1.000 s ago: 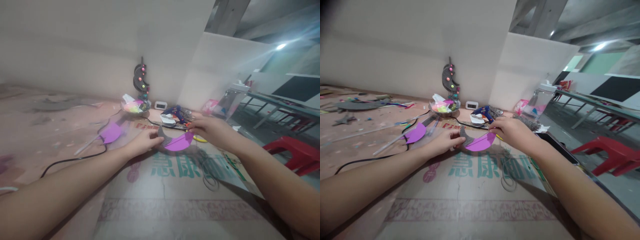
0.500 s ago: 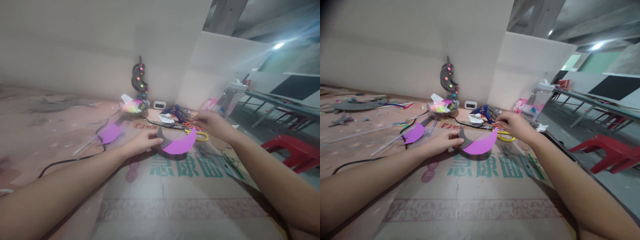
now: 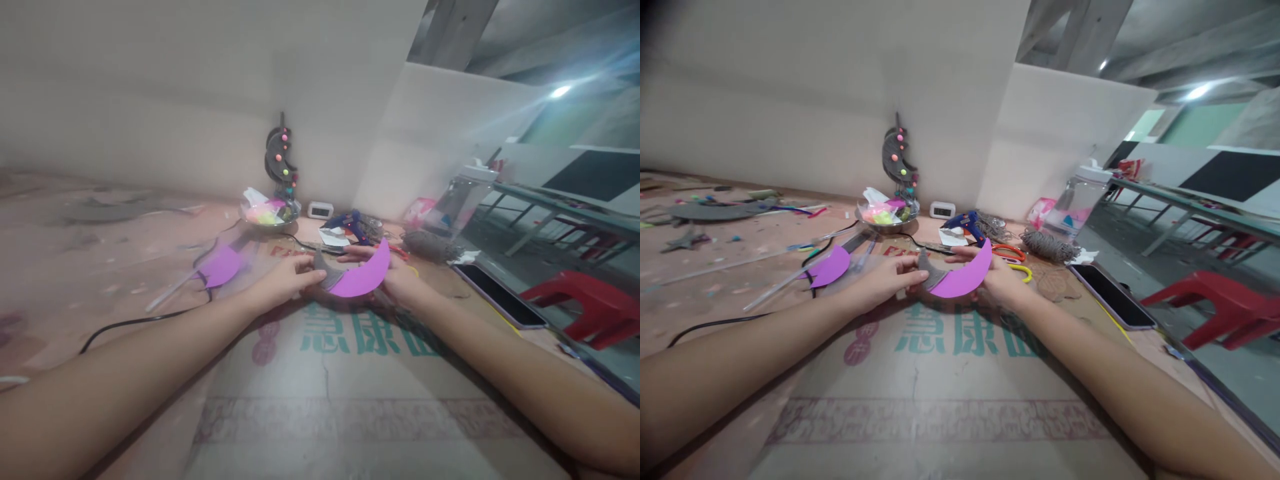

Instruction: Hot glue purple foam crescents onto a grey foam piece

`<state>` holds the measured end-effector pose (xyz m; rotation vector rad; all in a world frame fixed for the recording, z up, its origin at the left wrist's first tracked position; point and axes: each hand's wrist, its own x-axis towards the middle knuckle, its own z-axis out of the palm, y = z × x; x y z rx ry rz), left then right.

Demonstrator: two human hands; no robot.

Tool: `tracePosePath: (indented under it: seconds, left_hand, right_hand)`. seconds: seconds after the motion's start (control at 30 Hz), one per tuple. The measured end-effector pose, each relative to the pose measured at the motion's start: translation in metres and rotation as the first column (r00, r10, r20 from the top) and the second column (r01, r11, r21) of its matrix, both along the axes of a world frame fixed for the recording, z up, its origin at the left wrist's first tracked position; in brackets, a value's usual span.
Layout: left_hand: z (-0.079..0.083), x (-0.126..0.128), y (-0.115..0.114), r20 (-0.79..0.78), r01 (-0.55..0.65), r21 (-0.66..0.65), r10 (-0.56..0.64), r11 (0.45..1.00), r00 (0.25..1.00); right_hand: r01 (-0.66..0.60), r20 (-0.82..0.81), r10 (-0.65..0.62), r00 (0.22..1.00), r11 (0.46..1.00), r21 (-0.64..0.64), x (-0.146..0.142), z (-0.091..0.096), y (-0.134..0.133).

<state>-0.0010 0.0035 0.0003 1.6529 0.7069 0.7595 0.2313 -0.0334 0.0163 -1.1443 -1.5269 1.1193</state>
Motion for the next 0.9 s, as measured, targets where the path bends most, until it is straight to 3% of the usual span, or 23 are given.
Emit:
tracePosePath:
  seconds: [0.07, 0.17, 0.4, 0.57, 0.73, 0.9]
  left_hand:
    - [-0.001, 0.000, 0.000, 0.051, -0.042, -0.012, 0.042, 0.999, 0.998]
    - [-0.003, 0.001, -0.001, 0.119, -0.085, -0.002, 0.084, 0.996, 0.989]
    - [-0.002, 0.004, -0.005, 0.029, -0.097, 0.122, 0.094, 0.988, 0.995]
    - [0.004, 0.006, -0.018, -0.039, -0.078, 0.212, 0.088, 0.974, 0.995]
    - [0.004, 0.007, -0.024, -0.057, -0.092, 0.460, 0.132, 0.883, 0.990]
    - [0.004, 0.006, -0.022, -0.086, -0.083, 0.541, 0.152, 0.837, 0.985]
  right_hand:
    - [-0.052, -0.091, 0.044, 0.995, 0.995, -0.090, -0.005, -0.007, -0.004]
    - [-0.059, -0.065, 0.051, 0.997, 0.990, -0.127, -0.006, -0.010, -0.008]
    - [0.083, 0.172, -0.102, 0.980, 0.990, 0.113, 0.003, -0.014, 0.001]
    - [0.091, 0.229, -0.119, 0.966, 0.987, 0.131, 0.003, -0.013, 0.002]
    - [0.088, 0.170, -0.107, 0.980, 0.989, 0.117, 0.003, -0.015, 0.004]
    - [0.090, 0.151, -0.105, 0.983, 0.991, 0.102, 0.002, -0.014, 0.003]
